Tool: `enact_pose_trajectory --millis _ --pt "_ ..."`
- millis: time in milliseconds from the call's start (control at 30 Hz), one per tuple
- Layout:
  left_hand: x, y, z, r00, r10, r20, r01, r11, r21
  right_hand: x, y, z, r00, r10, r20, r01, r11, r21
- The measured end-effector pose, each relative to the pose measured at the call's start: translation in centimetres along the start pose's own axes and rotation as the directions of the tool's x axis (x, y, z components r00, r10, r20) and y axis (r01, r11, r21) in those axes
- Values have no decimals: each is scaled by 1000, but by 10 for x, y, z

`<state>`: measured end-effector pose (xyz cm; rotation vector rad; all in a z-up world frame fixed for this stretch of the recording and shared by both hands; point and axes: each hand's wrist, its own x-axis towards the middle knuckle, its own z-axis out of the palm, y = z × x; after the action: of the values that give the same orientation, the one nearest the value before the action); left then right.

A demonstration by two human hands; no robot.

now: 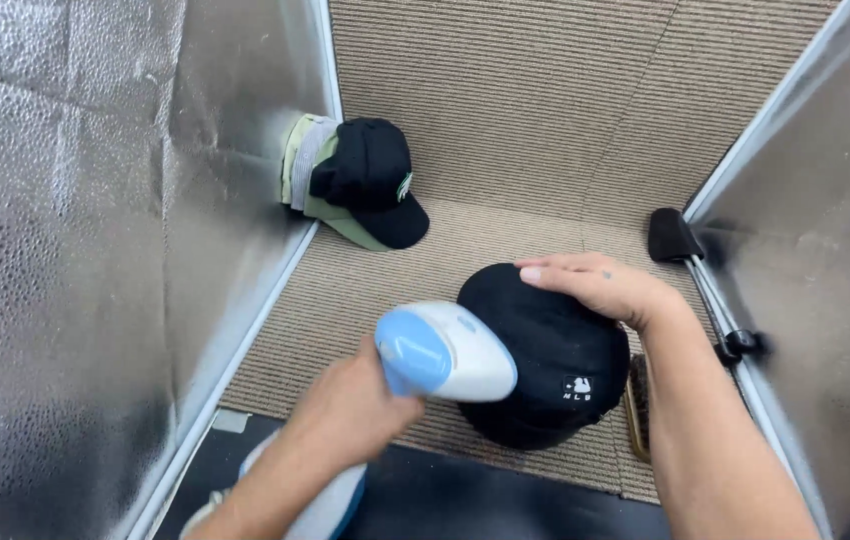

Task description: Brushing a baseball cap with a wooden brush to remove lint and then using a handheld steamer to reshape and remove wrinkles.

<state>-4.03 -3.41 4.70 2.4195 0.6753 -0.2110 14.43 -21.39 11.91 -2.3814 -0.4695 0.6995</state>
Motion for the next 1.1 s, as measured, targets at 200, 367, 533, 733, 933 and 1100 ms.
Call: enact_pose_trajectory --millis 200,367,533,733,933,1100 --pt "12 34 -45 965 259 -48 -233 924 303 40 52 17 951 -210 -225 241 963 119" --pt "31 73 -53 913 409 -21 -353 812 466 44 54 18 954 -160 -255 187 978 88" --pt "37 98 -47 847 531 28 -449 687 572 44 50 16 940 -203 -273 222 974 40" --pt "42 116 -48 830 558 19 -427 612 666 62 62 18 942 -224 -250 240 970 34" --pt "30 109 -66 924 375 77 -324 658 680 29 39 21 934 -214 -287 243 967 70" --pt "28 112 -67 902 427 56 -351 653 671 54 60 18 942 -191 -276 201 979 10"
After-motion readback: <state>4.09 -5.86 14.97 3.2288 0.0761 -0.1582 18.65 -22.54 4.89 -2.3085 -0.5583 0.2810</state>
